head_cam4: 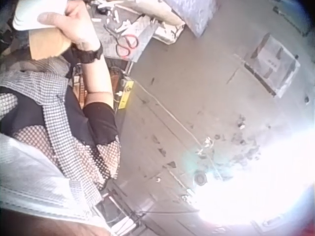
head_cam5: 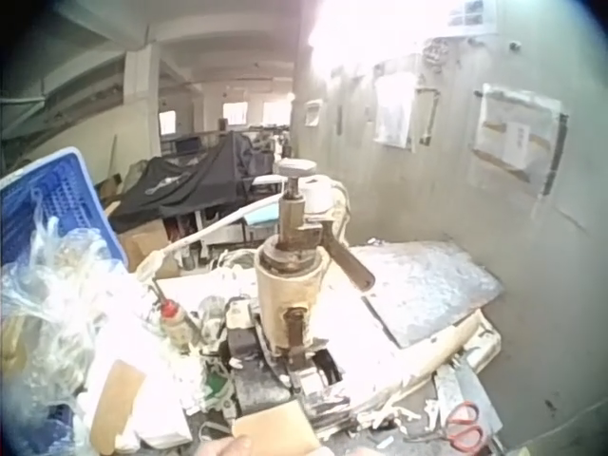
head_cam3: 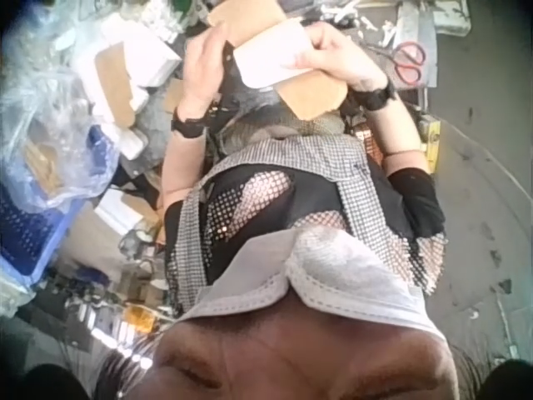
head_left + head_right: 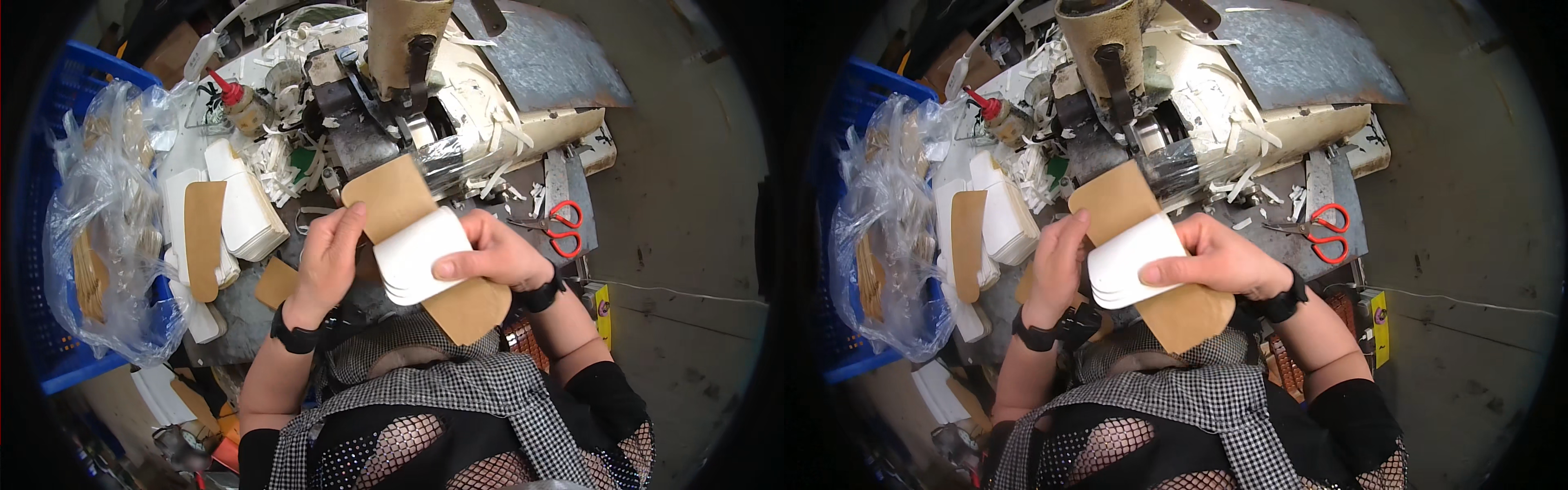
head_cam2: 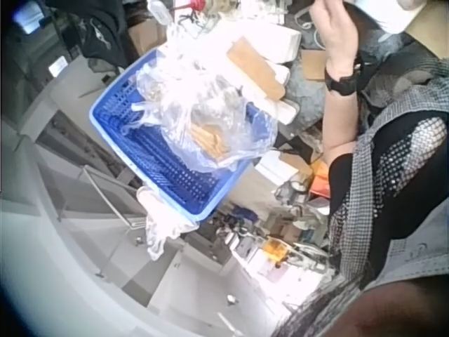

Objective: Using a machine to bevel or trim the edges of shoe insole components and then counting/stacking them.

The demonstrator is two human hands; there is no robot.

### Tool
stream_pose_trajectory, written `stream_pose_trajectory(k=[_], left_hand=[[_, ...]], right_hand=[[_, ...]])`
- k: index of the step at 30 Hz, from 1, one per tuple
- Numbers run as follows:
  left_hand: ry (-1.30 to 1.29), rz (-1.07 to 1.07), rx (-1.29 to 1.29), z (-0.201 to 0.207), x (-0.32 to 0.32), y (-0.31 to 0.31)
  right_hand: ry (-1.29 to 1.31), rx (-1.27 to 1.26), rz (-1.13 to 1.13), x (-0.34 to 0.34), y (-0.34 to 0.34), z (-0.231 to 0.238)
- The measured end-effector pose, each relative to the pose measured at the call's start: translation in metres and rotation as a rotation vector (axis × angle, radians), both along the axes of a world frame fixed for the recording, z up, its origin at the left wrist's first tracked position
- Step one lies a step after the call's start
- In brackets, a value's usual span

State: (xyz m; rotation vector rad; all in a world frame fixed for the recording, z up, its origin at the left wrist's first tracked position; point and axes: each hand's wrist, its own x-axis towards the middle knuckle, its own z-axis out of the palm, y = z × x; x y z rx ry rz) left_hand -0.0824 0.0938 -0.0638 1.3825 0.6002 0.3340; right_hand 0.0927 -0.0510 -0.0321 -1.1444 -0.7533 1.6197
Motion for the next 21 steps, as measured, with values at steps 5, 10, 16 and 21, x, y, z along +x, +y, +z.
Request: stream_pose_trajectory(k=[5,10,16,21], left_hand=[[-0.029,0.113,-0.115,-0.01,0.005,0.007],[-0.081,-0.011,-0.033,0.005,0.021,0.005],[-0.48,-0.337,0.574,0.035,0.012,0.003],[-0.119,-0.036,0.073,-0.005,0.002,-0.007]], right_hand=[[0.171,-0.055,-0.069,-0.004,0.015,-0.008],[-0.087,-0.039,-0.259,0.028,0.0,0.012],[-0.225,0.128,0.06,0.022,-0.014,0.033],[-0.078,-0.023,0.062,0.003,0.001,0.004]])
